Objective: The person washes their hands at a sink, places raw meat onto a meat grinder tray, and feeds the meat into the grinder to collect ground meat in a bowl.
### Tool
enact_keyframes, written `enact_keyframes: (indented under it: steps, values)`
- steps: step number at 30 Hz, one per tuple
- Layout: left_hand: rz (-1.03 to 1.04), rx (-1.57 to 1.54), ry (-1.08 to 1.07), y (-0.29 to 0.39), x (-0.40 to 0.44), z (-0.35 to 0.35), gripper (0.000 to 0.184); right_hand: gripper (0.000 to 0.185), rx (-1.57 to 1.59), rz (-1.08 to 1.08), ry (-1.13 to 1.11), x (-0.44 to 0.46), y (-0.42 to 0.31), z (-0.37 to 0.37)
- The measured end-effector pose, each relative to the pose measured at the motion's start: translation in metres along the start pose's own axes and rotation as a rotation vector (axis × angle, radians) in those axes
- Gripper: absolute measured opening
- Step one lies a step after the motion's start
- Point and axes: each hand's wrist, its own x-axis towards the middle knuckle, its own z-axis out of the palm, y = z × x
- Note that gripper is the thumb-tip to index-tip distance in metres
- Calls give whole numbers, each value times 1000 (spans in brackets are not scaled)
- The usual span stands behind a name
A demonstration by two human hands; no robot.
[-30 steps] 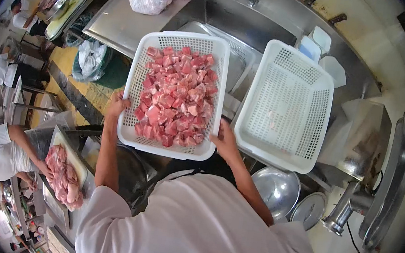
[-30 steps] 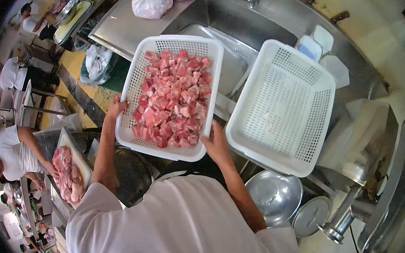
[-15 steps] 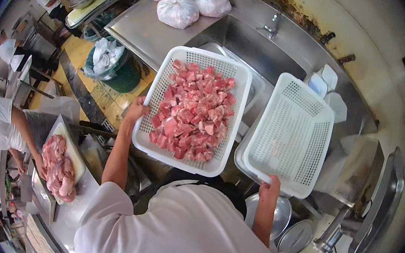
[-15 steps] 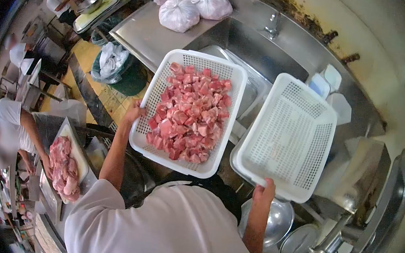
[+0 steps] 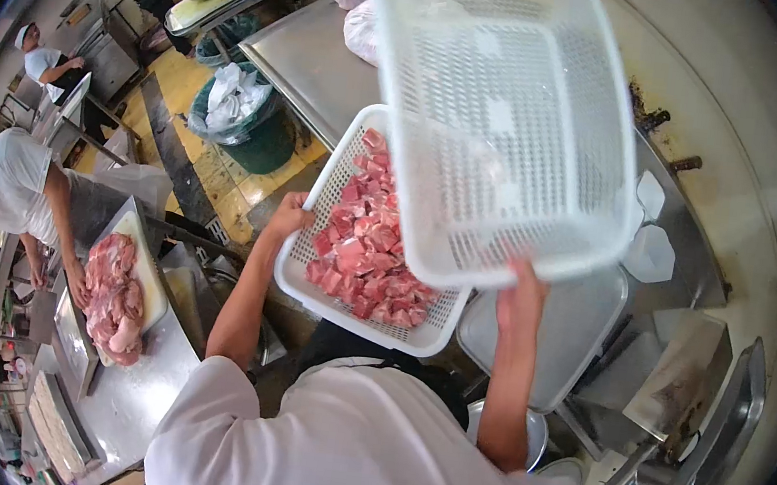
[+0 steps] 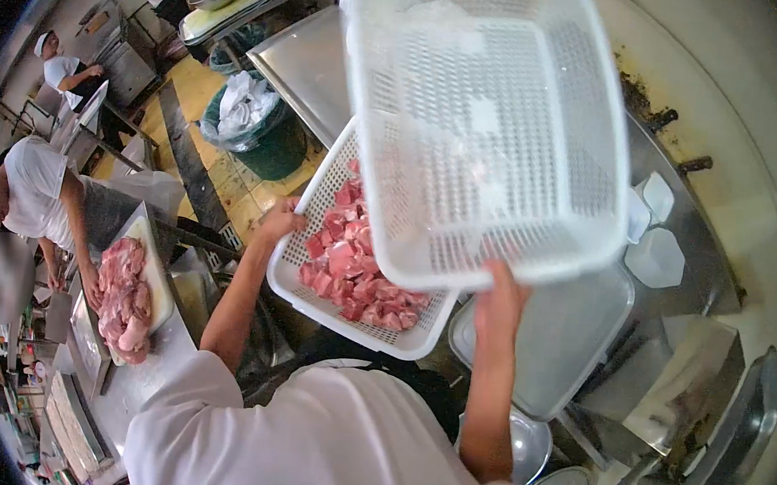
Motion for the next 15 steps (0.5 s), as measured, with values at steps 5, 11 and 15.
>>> enact_keyframes:
  steps: [5,11,15]
  values:
    - [-4,5,31,12,-4,18,26,42,20,228,-455,116,73,146]
    - [-1,-58,-4,-4,-2,10,20,27,-128,526,-409,195,231,306]
    - [-13,-102,26,1,-9,12,17,35,-296,542,-391,211,291,332]
